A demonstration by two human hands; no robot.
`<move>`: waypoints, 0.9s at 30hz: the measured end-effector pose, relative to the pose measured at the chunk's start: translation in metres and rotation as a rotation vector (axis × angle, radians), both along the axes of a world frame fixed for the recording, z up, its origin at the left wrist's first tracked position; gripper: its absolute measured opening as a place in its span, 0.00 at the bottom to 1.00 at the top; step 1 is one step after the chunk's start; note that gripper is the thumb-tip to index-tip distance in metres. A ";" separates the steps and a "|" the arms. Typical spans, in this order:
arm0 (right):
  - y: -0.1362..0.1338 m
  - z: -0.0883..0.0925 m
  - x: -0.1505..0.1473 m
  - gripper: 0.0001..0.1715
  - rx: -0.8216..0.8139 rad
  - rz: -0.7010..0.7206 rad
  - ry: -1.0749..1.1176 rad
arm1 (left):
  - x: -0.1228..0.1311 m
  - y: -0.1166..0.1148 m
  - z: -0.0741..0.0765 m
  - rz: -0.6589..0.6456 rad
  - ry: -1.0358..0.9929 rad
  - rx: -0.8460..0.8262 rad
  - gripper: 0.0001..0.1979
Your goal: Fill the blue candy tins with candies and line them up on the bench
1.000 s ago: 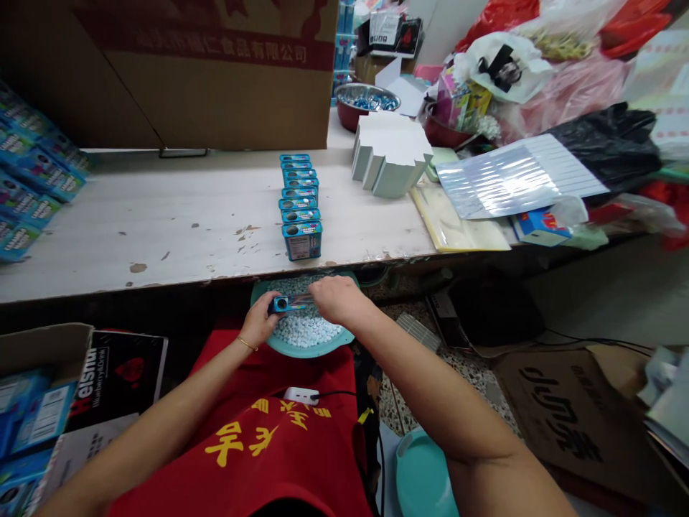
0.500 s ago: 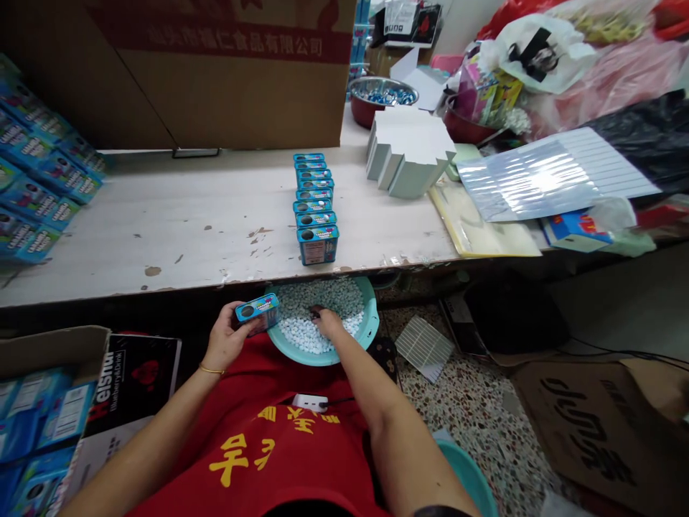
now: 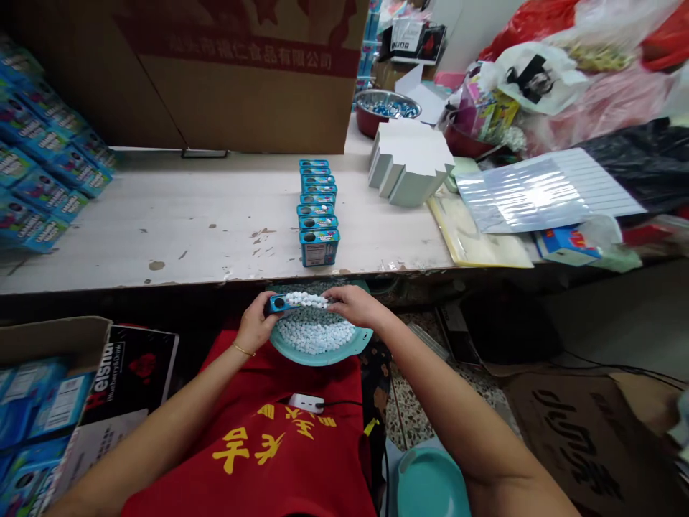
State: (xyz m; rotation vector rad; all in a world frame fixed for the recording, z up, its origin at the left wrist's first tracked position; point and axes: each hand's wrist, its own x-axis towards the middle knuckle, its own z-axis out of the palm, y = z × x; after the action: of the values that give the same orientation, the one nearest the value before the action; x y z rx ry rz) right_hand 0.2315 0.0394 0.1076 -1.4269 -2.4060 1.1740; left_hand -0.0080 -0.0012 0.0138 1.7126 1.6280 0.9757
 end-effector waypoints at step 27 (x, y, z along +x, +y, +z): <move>-0.013 -0.139 -0.029 0.20 -0.056 -0.138 -0.448 | -0.036 -0.010 -0.001 0.103 -0.141 -0.039 0.17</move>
State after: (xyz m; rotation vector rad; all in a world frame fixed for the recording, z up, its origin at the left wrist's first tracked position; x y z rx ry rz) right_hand 0.2025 0.0260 -0.0316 -2.0229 -2.5000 0.9802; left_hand -0.0437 -0.0116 0.0128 1.5114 1.6453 1.0817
